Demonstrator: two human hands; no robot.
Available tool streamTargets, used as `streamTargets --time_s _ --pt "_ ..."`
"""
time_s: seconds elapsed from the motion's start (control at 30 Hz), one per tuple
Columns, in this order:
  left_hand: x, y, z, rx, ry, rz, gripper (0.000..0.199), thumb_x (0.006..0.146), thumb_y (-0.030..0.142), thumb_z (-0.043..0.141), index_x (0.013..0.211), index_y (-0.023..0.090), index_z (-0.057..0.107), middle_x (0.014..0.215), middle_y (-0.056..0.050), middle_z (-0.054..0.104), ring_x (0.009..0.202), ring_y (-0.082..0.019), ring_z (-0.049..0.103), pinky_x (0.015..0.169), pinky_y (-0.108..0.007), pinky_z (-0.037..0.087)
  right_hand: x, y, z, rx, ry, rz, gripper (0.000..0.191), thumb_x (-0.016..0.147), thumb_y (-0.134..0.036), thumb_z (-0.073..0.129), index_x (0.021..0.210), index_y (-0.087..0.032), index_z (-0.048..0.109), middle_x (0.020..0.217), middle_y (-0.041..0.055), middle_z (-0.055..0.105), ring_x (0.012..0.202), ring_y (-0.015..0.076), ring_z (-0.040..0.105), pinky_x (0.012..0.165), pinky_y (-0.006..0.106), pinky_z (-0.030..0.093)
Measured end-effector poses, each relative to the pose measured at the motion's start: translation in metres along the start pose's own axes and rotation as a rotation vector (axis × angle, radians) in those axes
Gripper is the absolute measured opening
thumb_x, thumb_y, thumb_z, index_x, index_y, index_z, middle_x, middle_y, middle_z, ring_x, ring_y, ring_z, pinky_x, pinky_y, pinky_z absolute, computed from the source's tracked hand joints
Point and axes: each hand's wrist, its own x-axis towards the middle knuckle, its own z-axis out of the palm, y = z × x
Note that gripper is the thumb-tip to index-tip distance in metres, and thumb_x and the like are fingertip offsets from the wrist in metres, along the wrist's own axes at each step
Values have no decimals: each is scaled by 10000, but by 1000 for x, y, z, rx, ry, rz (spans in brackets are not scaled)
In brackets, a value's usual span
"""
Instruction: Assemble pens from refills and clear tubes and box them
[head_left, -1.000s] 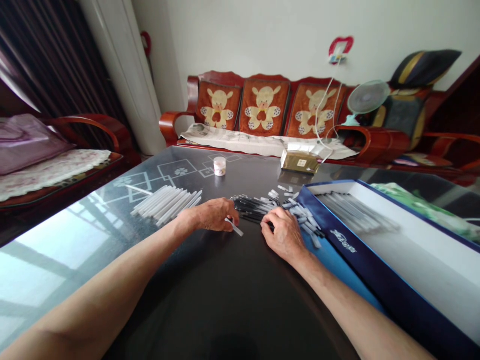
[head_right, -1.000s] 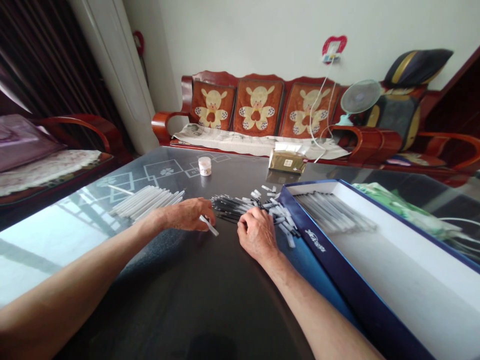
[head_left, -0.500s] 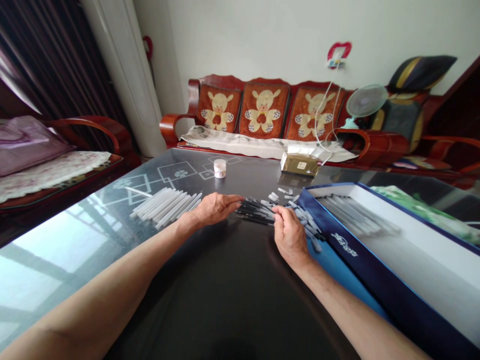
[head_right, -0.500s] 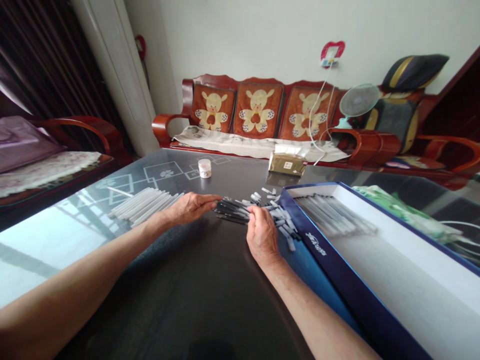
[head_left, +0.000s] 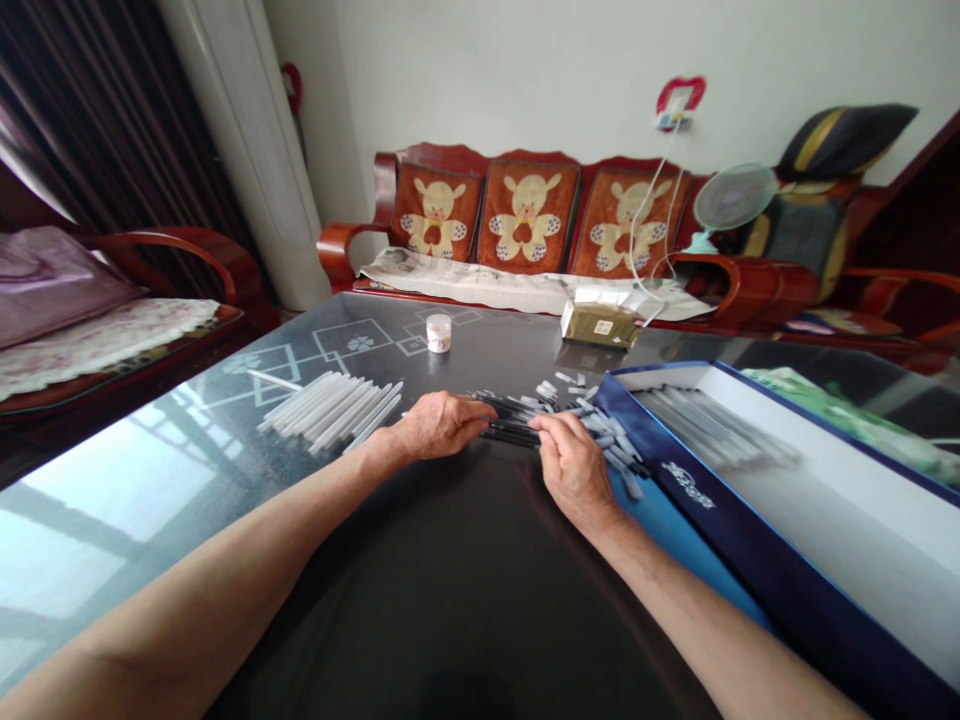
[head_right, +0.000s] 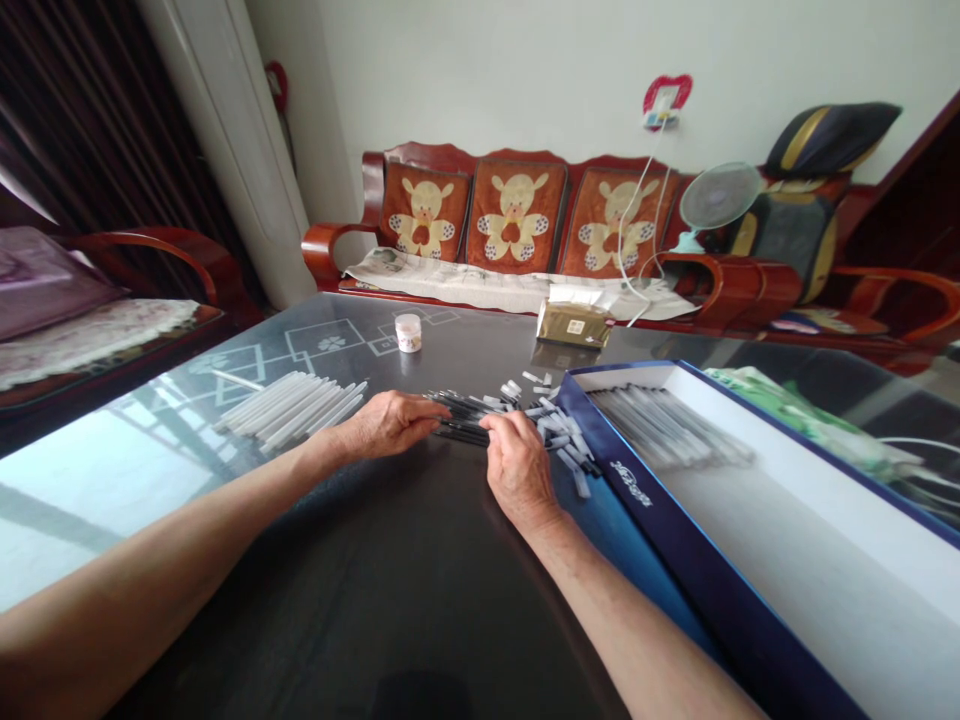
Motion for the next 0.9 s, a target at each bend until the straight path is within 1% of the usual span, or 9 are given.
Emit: streamTargets --time_s 0.1,0.2,0.27,0.33,0.43,0.57,0.7,0.8,0.9 --pt "1 12 3 70 -11 40 326 958 337 418 1181 243 637 1025 -36 720 896 -172 684 750 -241 504 1 -3 -1 22 -29 -60 229 900 -122 420 974 -199 623 937 69 645 923 216 604 844 359 492" --pt "1 29 10 122 15 23 335 963 377 405 1133 240 659 889 -32 708 760 -161 673 629 -226 468 1 -7 -1 67 -47 -95 193 910 -150 445 977 -205 617 932 64 648 923 203 612 850 346 501" --pt "0 37 15 146 58 -27 323 953 364 411 1013 222 696 796 -28 683 695 -151 654 577 -218 431 1 -7 -1 47 -3 -55 143 894 -199 506 988 -198 614 968 78 641 952 214 611 867 358 503" --pt "0 41 19 145 114 -84 308 937 333 426 903 212 707 765 -25 671 685 -144 644 571 -215 413 1 -5 -1 5 79 24 137 870 -253 559 972 -186 621 978 92 631 959 227 608 869 374 505" --pt "-1 38 23 124 176 -137 291 921 316 443 860 214 708 770 -19 675 696 -141 640 591 -219 416 1 1 -1 12 136 113 145 888 -264 523 907 -187 644 910 78 633 876 201 621 810 342 519" --pt "-2 35 25 105 186 -147 290 930 330 439 917 219 707 799 -23 678 706 -140 638 605 -219 434 1 5 0 94 141 176 156 889 -266 516 874 -206 658 868 46 667 788 168 632 732 295 523" --pt "-3 38 30 106 155 -91 331 967 361 392 1070 209 667 853 -47 669 737 -150 641 633 -226 473 0 3 1 181 167 284 120 843 -308 584 866 -204 639 807 25 692 681 155 635 665 276 524" --pt "-3 42 36 134 117 -26 353 972 286 363 1228 182 583 896 -68 652 770 -161 643 655 -235 502 0 -1 1 216 121 290 110 834 -314 596 850 -210 629 763 11 694 649 150 643 665 269 526" --pt "-3 44 41 164 89 5 427 949 205 363 1363 155 459 937 -81 641 807 -172 646 691 -247 525 -2 -5 1 235 91 276 86 834 -297 597 847 -216 623 747 6 697 647 151 661 661 263 527"
